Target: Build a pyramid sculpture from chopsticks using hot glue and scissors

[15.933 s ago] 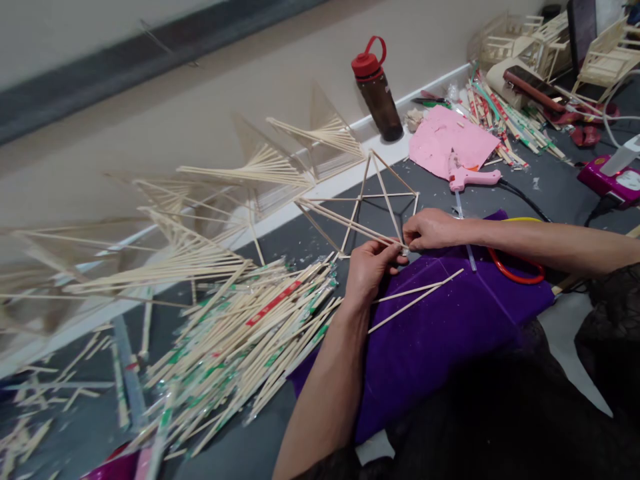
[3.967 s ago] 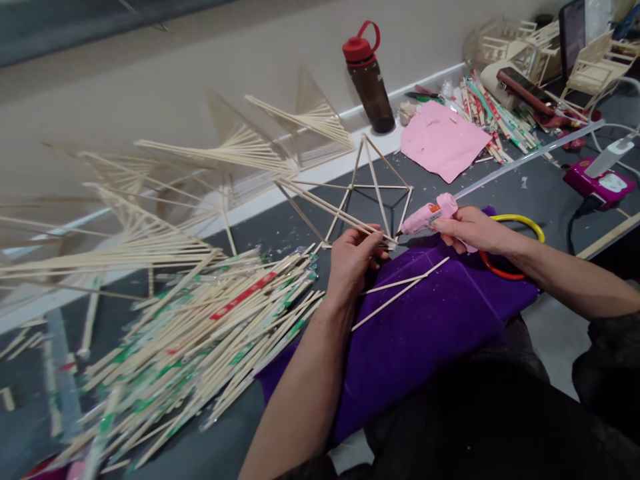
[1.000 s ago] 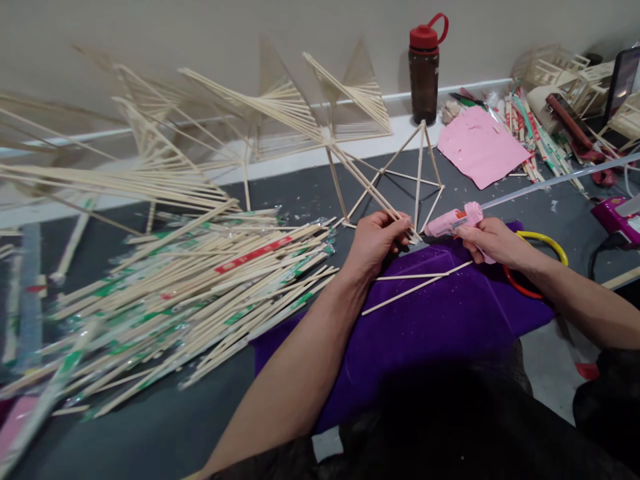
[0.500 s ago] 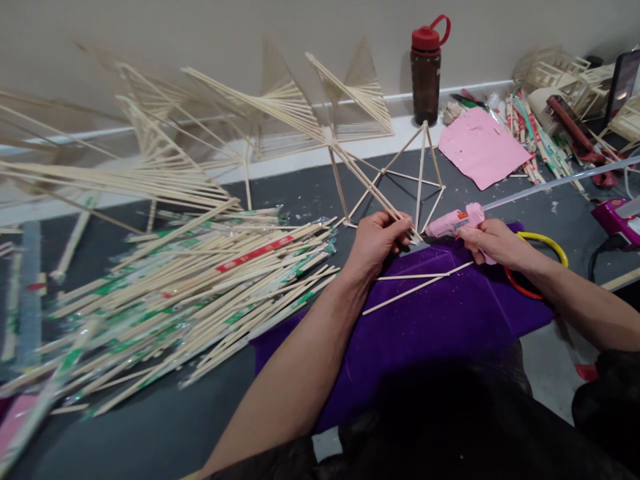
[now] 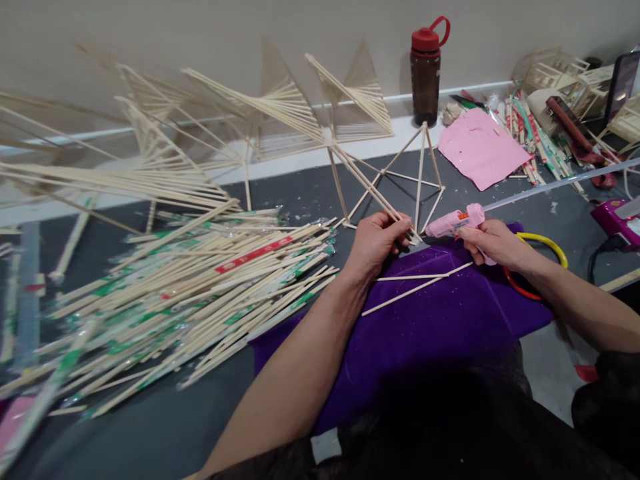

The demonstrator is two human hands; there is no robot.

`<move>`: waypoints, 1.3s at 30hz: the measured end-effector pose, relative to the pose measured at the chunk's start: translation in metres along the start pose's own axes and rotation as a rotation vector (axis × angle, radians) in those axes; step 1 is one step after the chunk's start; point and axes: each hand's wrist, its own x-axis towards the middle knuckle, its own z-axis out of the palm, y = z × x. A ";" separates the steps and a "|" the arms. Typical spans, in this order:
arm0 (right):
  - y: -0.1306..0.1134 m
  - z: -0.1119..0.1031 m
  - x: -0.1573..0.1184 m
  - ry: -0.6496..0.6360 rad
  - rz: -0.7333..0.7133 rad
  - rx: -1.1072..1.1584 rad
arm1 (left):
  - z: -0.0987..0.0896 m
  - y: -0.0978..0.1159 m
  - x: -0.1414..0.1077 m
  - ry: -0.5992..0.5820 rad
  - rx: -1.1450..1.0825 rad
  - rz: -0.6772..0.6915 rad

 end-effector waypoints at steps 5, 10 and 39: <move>0.001 0.000 0.001 -0.012 -0.004 -0.007 | 0.001 0.001 -0.001 0.015 0.003 -0.006; 0.001 -0.002 -0.001 -0.017 -0.013 -0.042 | 0.001 0.002 -0.001 0.021 0.007 -0.012; -0.003 0.001 0.001 -0.001 0.013 -0.065 | 0.003 0.003 -0.003 0.022 0.237 0.003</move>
